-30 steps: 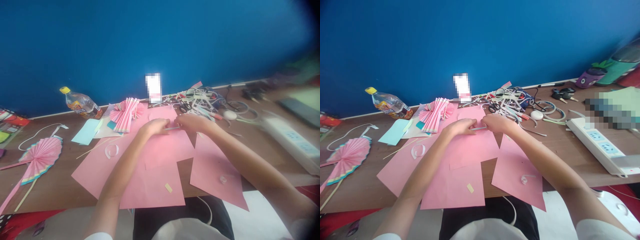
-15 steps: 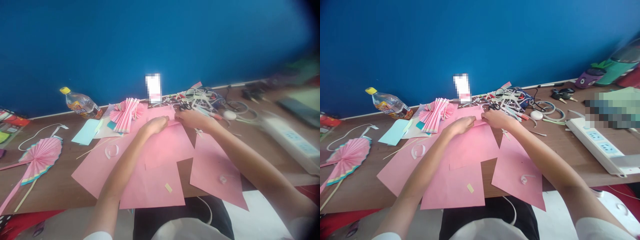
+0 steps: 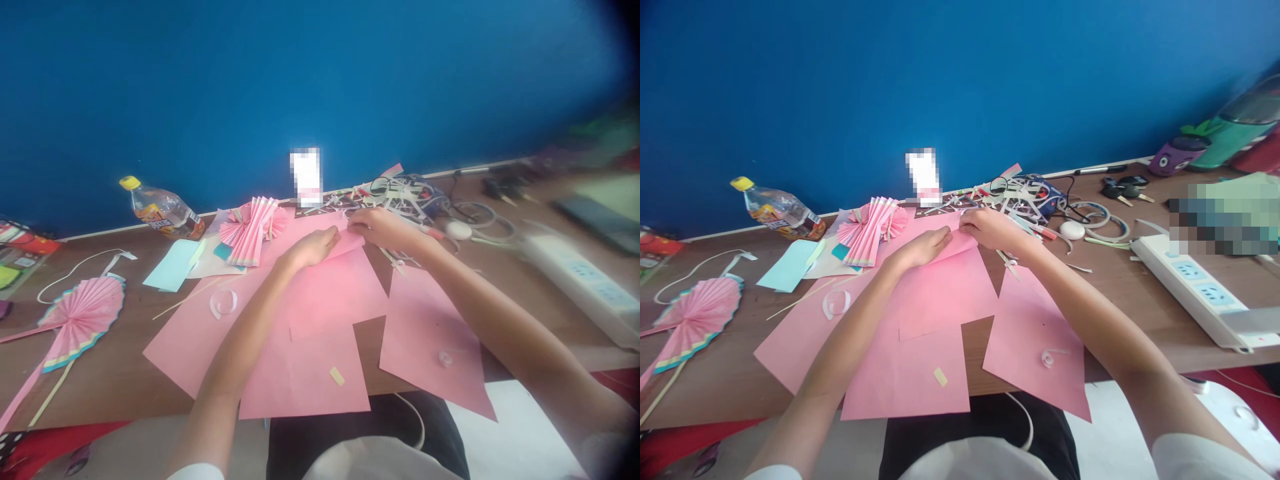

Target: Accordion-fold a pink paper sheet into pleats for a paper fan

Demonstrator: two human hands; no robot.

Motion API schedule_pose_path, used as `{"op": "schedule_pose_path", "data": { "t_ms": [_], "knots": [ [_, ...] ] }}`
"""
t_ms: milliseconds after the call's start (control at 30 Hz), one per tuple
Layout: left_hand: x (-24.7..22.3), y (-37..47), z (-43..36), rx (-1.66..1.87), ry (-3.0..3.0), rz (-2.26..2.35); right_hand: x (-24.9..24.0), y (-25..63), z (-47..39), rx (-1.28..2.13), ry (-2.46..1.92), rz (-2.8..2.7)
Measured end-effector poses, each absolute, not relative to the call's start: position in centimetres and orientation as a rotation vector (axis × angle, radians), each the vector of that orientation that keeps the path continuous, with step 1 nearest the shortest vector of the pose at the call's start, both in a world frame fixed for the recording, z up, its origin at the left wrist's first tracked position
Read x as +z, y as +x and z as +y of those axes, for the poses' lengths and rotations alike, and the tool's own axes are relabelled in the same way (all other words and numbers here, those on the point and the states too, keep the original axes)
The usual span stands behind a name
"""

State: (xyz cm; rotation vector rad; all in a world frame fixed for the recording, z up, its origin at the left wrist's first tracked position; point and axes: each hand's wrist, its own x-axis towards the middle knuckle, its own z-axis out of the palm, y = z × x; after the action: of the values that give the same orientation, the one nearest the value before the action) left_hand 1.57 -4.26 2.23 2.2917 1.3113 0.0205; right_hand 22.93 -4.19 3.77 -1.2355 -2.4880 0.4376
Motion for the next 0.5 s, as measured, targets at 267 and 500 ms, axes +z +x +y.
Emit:
{"op": "schedule_pose_path", "data": {
  "t_ms": [267, 500],
  "knots": [
    [3.09, 2.11, -4.98, -0.021, 2.318, 1.361, 3.64, 22.65, -4.37, 0.623, -1.27, -2.335],
    [2.16, 2.32, -4.71, 0.335, 2.16, 1.171, 3.97, 22.69, -4.23, 0.751, -1.212, -2.209]
  ]
}}
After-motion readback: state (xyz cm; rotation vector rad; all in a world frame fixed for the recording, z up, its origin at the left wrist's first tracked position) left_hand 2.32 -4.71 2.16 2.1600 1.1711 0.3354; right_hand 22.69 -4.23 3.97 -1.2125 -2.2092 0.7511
